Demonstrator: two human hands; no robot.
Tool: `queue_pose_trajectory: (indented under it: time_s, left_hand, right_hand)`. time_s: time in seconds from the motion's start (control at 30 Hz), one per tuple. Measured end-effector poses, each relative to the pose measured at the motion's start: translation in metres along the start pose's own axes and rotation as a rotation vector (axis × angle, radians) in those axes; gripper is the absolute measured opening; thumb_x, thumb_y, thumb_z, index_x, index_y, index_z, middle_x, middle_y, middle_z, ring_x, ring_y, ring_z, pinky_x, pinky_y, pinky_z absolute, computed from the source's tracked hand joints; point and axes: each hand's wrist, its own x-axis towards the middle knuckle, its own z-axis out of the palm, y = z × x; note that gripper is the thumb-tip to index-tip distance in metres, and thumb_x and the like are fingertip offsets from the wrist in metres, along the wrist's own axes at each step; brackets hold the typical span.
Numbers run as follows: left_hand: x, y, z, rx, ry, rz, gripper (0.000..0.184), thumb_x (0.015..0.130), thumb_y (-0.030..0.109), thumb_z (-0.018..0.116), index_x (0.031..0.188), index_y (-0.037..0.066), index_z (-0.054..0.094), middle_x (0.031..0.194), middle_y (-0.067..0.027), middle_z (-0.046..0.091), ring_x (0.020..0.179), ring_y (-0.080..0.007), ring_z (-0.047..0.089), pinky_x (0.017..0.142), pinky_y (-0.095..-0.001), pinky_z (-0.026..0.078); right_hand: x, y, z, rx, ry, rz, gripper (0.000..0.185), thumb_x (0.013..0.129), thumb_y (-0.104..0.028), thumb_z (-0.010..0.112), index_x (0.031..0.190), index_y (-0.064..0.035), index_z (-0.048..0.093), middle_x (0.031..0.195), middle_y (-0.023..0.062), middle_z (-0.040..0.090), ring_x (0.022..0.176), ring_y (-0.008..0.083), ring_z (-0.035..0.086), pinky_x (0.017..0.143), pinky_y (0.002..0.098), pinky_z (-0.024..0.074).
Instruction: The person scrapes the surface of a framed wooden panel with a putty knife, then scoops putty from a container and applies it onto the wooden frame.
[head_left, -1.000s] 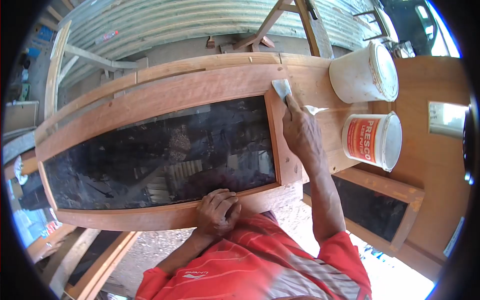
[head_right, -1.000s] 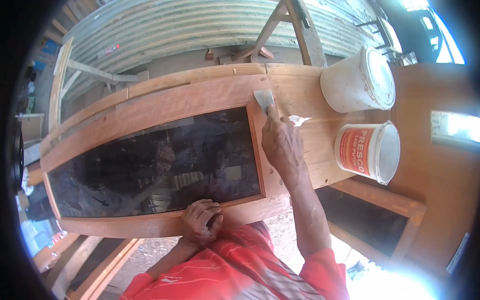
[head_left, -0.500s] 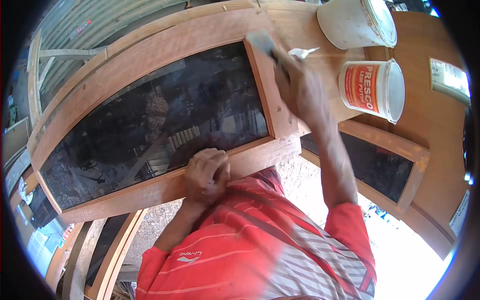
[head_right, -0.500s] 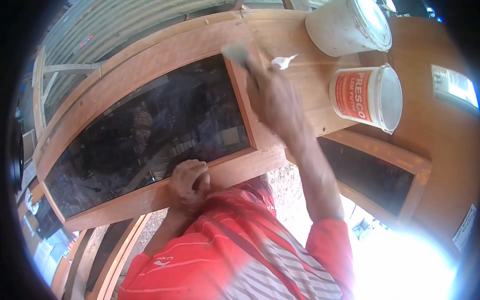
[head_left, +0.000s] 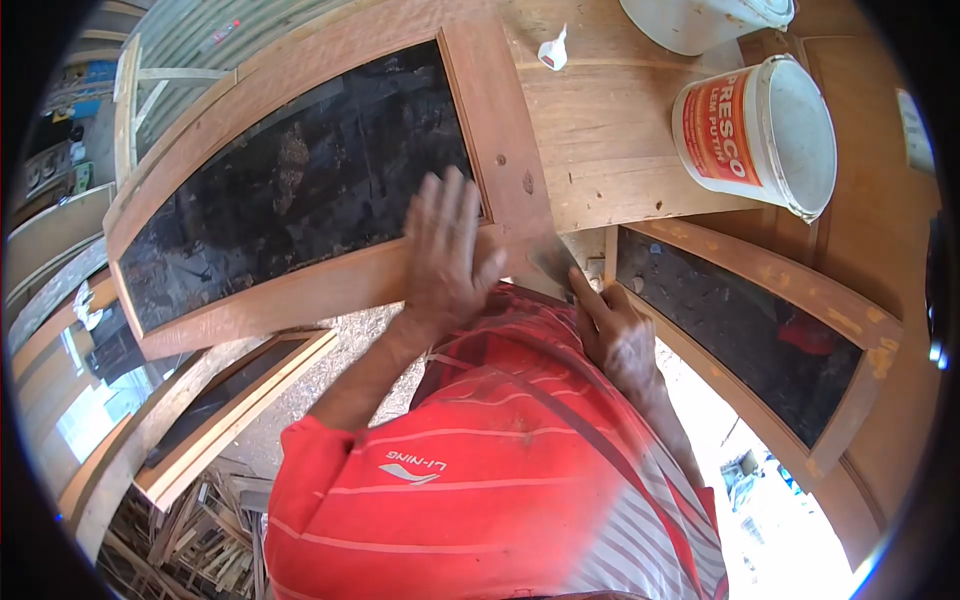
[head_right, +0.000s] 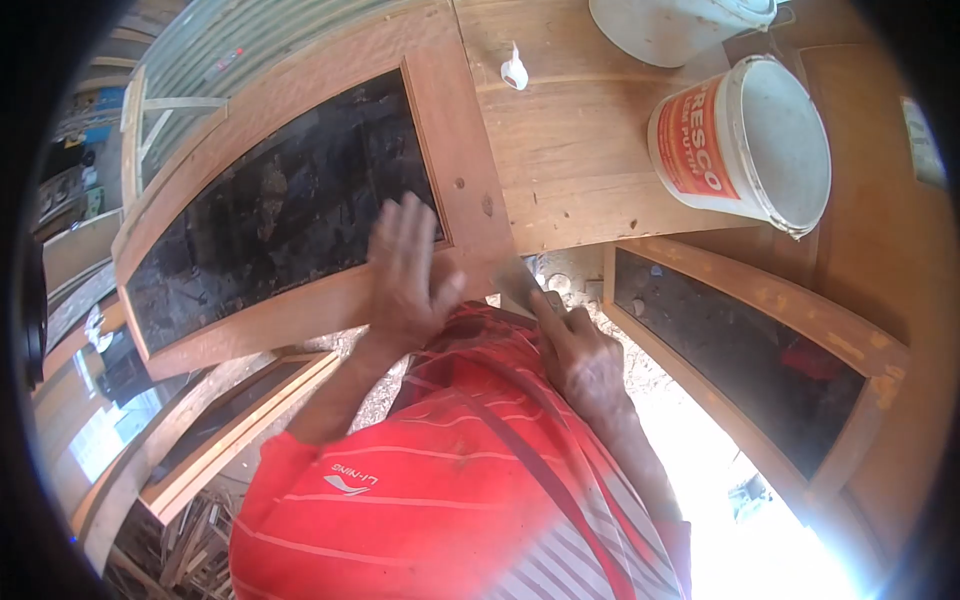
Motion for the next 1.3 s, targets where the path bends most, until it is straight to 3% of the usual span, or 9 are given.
queue_pose_trajectory:
  time_s: [0.13, 0.23, 0.43, 0.53, 0.67, 0.87, 1.0, 1.2, 1.3]
  left_hand:
    - [-0.079, 0.034, 0.019, -0.383, -0.319, 0.186, 0.049, 0.094, 0.023, 0.079, 0.138, 0.004, 0.069, 0.142, -0.0213, 0.067, 0.135, -0.0415, 0.062, 0.114, -0.0538, 0.049]
    - [-0.111, 0.048, 0.008, -0.603, -0.452, -0.048, 0.039, 0.095, 0.023, 0.078, 0.131, 0.006, 0.074, 0.126, -0.0166, 0.076, 0.116, -0.0383, 0.073, 0.102, -0.0501, 0.058]
    - [-0.133, 0.041, -0.019, -0.247, 0.051, -0.304, 0.039, 0.095, 0.015, 0.078, 0.132, 0.002, 0.073, 0.124, -0.0191, 0.077, 0.115, -0.0367, 0.074, 0.099, -0.0439, 0.060]
    - [-0.140, 0.016, -0.014, 0.119, 0.299, -0.303, 0.075, 0.098, 0.029, 0.076, 0.160, -0.001, 0.046, 0.162, -0.0272, 0.048, 0.152, -0.0451, 0.044, 0.125, -0.0584, 0.033]
    - [-0.136, -0.010, -0.008, 0.230, -0.057, -0.378, 0.092, 0.100, 0.036, 0.071, 0.171, 0.001, 0.025, 0.178, -0.0249, 0.024, 0.165, -0.0431, 0.022, 0.133, -0.0599, 0.011]
    - [-0.117, -0.028, -0.032, 0.101, 0.213, -0.171, 0.086, 0.104, 0.040, 0.066, 0.168, -0.004, 0.029, 0.176, -0.0291, 0.025, 0.164, -0.0486, 0.020, 0.132, -0.0613, 0.011]
    - [-0.101, -0.042, -0.023, 0.099, -0.071, -0.187, 0.077, 0.105, 0.035, 0.064, 0.166, -0.003, 0.036, 0.175, -0.0287, 0.028, 0.163, -0.0484, 0.022, 0.132, -0.0616, 0.013]
    - [-0.009, -0.004, -0.024, -0.085, -0.026, -0.071, 0.067, 0.104, 0.028, 0.068, 0.159, -0.004, 0.047, 0.166, -0.0280, 0.045, 0.155, -0.0447, 0.041, 0.129, -0.0519, 0.028]
    - [0.058, 0.015, 0.007, -0.191, 0.081, -0.028, 0.073, 0.100, 0.028, 0.076, 0.158, -0.006, 0.046, 0.149, -0.0277, 0.060, 0.130, -0.0389, 0.064, 0.108, -0.0471, 0.051]
  right_hand:
    - [0.080, 0.014, -0.001, 0.016, 0.017, -0.069, 0.047, 0.104, -0.015, 0.067, 0.151, -0.0162, 0.064, 0.085, 0.0172, 0.064, 0.065, 0.0381, 0.069, 0.057, 0.0481, 0.0560]
    - [0.120, 0.016, -0.018, 0.166, 0.121, -0.095, 0.043, 0.104, -0.012, 0.067, 0.147, -0.0143, 0.064, 0.091, 0.0192, 0.066, 0.073, 0.0416, 0.070, 0.064, 0.0509, 0.0568]
    - [0.020, 0.040, -0.006, 0.098, -0.341, -0.225, 0.053, 0.099, -0.014, 0.066, 0.151, -0.0152, 0.057, 0.101, 0.0235, 0.072, 0.072, 0.0436, 0.073, 0.060, 0.0541, 0.0593]
    - [-0.001, 0.027, -0.036, 0.218, -0.295, -0.213, 0.051, 0.098, -0.012, 0.068, 0.148, -0.0152, 0.061, 0.104, 0.0216, 0.074, 0.074, 0.0436, 0.074, 0.060, 0.0549, 0.0598]
    - [0.008, 0.017, -0.042, 0.441, 0.052, 0.080, 0.053, 0.102, -0.015, 0.069, 0.153, -0.0095, 0.058, 0.113, 0.0248, 0.074, 0.091, 0.0410, 0.077, 0.073, 0.0483, 0.0613]
    - [-0.017, 0.040, 0.002, 0.504, 0.147, 0.539, 0.053, 0.104, -0.008, 0.065, 0.155, 0.0028, 0.055, 0.097, 0.0169, 0.070, 0.088, 0.0185, 0.067, 0.081, 0.0316, 0.0551]
    - [-0.023, 0.020, -0.026, 0.483, 0.409, 0.573, 0.055, 0.105, -0.012, 0.068, 0.156, 0.0036, 0.054, 0.089, 0.0053, 0.061, 0.080, 0.0093, 0.053, 0.075, 0.0275, 0.0502]
    - [-0.028, 0.084, 0.005, 0.249, 0.525, 0.527, 0.054, 0.105, -0.015, 0.068, 0.154, 0.0040, 0.054, 0.117, 0.0279, 0.073, 0.104, 0.0379, 0.074, 0.090, 0.0417, 0.0583]
    - [-0.035, 0.109, 0.019, 0.224, 0.425, 0.538, 0.055, 0.103, -0.012, 0.067, 0.155, 0.0018, 0.054, 0.124, 0.0302, 0.071, 0.108, 0.0461, 0.073, 0.092, 0.0479, 0.0577]
